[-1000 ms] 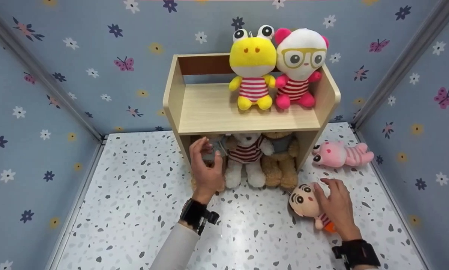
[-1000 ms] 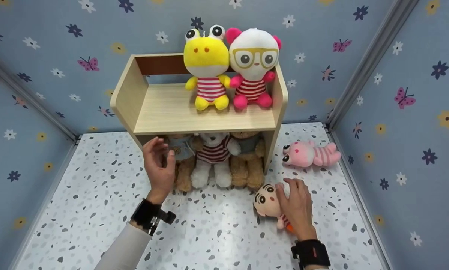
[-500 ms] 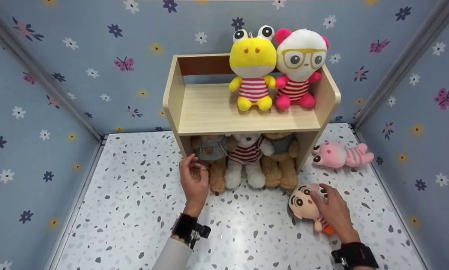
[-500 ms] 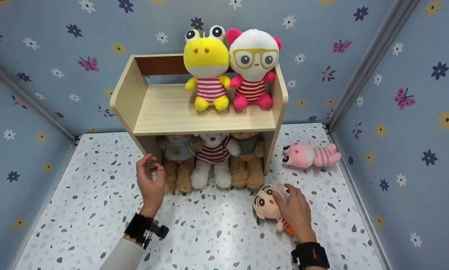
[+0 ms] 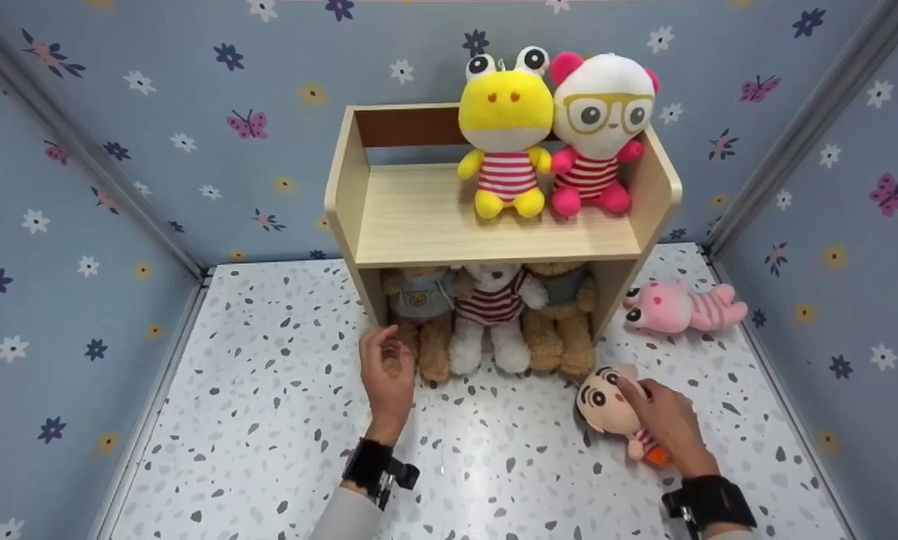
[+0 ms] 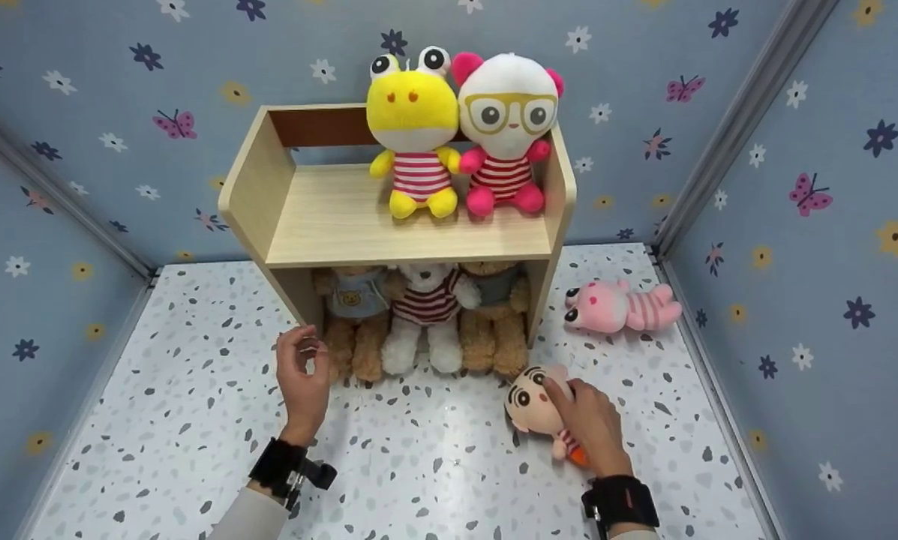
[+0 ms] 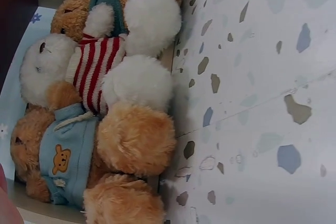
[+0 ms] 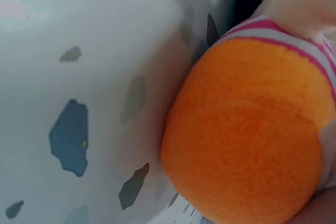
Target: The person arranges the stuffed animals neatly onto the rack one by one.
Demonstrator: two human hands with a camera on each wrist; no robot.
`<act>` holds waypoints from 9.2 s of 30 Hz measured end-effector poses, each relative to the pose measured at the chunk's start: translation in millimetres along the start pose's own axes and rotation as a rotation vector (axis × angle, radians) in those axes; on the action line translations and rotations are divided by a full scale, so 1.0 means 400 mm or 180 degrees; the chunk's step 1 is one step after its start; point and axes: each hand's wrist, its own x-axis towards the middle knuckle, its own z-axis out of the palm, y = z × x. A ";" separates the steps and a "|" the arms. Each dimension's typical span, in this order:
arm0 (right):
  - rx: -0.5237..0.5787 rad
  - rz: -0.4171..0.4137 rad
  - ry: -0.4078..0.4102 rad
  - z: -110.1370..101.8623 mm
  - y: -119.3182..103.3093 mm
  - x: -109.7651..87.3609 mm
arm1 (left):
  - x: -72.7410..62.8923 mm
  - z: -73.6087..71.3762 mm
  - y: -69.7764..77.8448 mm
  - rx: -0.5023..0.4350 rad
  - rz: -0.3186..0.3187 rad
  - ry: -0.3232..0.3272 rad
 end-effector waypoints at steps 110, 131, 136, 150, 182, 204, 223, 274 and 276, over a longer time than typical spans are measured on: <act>-0.0305 -0.2638 0.1889 -0.206 -0.675 0.300 | 0.277 0.101 0.345 -0.0281 0.0029 -0.0629; -0.0261 -0.2582 0.1946 -0.201 -0.678 0.302 | 0.516 0.151 0.296 0.0599 -0.0862 -0.0204; -0.0203 -0.2594 0.1959 -0.198 -0.675 0.302 | 0.551 0.160 0.284 0.0689 -0.0933 -0.0238; -0.0233 -0.2592 0.1943 -0.198 -0.672 0.301 | 0.566 0.198 0.268 0.0845 -0.0930 -0.0424; -0.0208 -0.2679 0.2159 -0.191 -0.661 0.302 | 0.550 0.171 0.240 0.0764 -0.0735 -0.0314; -0.0096 -0.2718 0.2359 -0.190 -0.639 0.315 | 0.526 0.177 0.234 0.0698 -0.0531 -0.0211; 0.0784 -0.2927 0.2907 -0.206 -0.502 0.155 | 0.535 0.170 0.237 0.0774 -0.0689 -0.0350; -0.0662 -0.0260 0.0878 -0.121 0.064 0.217 | 0.506 0.138 0.237 0.0625 -0.0215 -0.0299; -0.0578 -0.0233 0.0963 -0.124 0.064 0.196 | 0.494 0.130 0.239 0.0504 -0.0094 -0.0270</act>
